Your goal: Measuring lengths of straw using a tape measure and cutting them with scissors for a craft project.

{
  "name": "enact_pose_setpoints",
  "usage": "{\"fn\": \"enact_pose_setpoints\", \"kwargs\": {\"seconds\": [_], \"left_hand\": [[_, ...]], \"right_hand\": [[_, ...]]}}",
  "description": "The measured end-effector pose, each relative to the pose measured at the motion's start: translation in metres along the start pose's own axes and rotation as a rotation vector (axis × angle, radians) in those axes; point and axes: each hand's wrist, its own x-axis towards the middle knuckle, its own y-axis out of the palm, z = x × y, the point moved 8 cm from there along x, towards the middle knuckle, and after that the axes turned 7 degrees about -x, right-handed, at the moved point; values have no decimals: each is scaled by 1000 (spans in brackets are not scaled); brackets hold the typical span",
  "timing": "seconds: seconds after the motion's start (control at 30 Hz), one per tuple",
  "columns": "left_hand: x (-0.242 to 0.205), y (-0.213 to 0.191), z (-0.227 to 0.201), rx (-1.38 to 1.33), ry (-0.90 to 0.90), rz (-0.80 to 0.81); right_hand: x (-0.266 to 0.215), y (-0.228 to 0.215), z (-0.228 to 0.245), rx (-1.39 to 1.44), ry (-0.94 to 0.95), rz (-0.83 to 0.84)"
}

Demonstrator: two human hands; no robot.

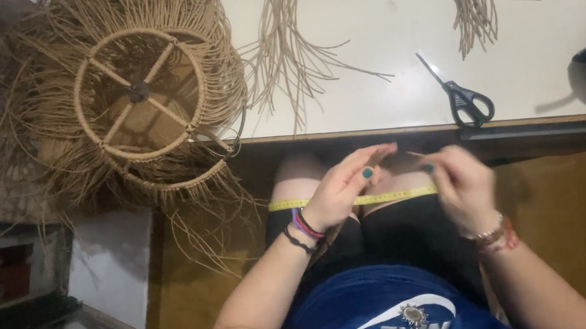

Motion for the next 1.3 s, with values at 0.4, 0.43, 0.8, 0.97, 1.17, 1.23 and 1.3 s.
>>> {"fn": "enact_pose_setpoints", "kwargs": {"seconds": [0.4,0.43,0.8,0.97,1.17,1.23,1.3], "left_hand": [[-20,-11,50,287,-330,226],[-26,-19,40,285,-332,222],[-49,-136,22,515,-478,-228],[-29,-183,24,286,-424,-372],[90,-207,36,265,-195,-523],[150,-225,45,404,-124,-541],[214,-244,60,613,-123,-502]], "right_hand": [[8,-2,28,-549,-322,262],[3,-6,8,-547,-323,266],[-3,-83,-155,737,908,-672],[-2,-84,-155,754,956,-705],[38,-23,-135,786,909,-383],[58,-14,-136,800,856,-335],[83,-7,-134,712,817,-207]]}}
